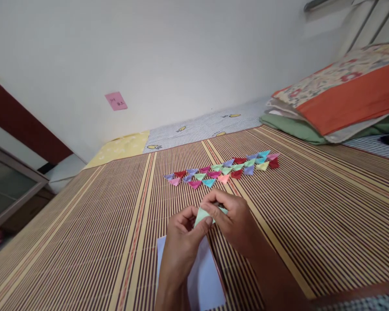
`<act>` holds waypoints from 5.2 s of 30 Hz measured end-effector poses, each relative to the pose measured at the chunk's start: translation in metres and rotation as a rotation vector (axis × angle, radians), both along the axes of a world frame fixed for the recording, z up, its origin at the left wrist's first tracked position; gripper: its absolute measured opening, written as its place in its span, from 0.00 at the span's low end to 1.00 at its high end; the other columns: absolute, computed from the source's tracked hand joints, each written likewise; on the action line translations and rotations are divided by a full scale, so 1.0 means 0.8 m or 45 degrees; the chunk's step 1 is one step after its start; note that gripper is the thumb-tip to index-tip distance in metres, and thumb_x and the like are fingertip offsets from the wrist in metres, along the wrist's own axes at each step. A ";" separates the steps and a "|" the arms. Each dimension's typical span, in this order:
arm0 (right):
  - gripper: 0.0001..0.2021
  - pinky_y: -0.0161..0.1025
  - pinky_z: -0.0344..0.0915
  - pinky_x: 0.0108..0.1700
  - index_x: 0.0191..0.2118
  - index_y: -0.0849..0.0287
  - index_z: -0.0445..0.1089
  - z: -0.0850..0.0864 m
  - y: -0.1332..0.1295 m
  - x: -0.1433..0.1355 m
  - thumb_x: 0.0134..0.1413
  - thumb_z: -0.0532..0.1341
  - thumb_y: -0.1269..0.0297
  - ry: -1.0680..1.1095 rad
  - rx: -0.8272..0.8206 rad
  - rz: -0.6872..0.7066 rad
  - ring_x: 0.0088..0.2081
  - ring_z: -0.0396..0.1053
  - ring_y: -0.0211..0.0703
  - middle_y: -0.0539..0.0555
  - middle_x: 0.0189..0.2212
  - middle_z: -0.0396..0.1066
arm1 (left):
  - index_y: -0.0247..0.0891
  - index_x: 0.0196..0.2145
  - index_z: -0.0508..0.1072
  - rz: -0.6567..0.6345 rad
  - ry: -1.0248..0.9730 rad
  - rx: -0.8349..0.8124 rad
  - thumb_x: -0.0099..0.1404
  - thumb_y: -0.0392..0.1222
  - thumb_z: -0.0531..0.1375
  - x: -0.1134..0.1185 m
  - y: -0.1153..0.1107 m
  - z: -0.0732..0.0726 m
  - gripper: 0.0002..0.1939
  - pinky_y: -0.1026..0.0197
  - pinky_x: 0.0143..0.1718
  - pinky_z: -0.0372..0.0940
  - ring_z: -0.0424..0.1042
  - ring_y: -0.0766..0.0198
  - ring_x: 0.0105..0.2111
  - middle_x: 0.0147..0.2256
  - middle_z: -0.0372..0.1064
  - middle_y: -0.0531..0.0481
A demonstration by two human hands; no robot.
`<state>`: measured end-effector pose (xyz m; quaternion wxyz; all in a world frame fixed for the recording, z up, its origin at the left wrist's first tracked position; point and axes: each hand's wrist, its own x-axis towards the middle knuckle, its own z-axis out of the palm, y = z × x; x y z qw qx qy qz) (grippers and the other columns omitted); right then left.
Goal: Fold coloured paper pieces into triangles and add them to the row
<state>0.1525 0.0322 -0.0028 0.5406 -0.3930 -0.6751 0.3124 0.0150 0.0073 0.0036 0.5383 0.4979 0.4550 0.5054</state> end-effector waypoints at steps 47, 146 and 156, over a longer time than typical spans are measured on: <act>0.18 0.35 0.58 0.30 0.24 0.58 0.63 -0.005 0.000 0.015 0.68 0.55 0.61 0.065 -0.270 0.260 0.25 0.62 0.36 0.46 0.21 0.64 | 0.35 0.27 0.75 0.186 -0.159 0.017 0.61 0.45 0.68 -0.015 0.004 -0.010 0.11 0.66 0.31 0.59 0.63 0.68 0.26 0.24 0.68 0.53; 0.04 0.44 0.63 0.42 0.39 0.58 0.71 -0.018 0.002 -0.025 0.63 0.60 0.73 -0.308 0.546 -0.308 0.38 0.70 0.48 0.55 0.34 0.74 | 0.33 0.30 0.82 0.250 -0.864 -0.128 0.54 0.41 0.72 0.031 0.005 0.003 0.08 0.66 0.34 0.70 0.74 0.65 0.29 0.27 0.76 0.49; 0.03 0.42 0.65 0.35 0.36 0.58 0.65 -0.017 0.006 -0.018 0.58 0.60 0.72 -0.366 0.422 -0.545 0.33 0.67 0.46 0.55 0.32 0.68 | 0.32 0.36 0.82 0.316 -0.849 -0.197 0.55 0.44 0.72 0.031 0.005 0.000 0.14 0.55 0.44 0.72 0.80 0.52 0.39 0.36 0.82 0.38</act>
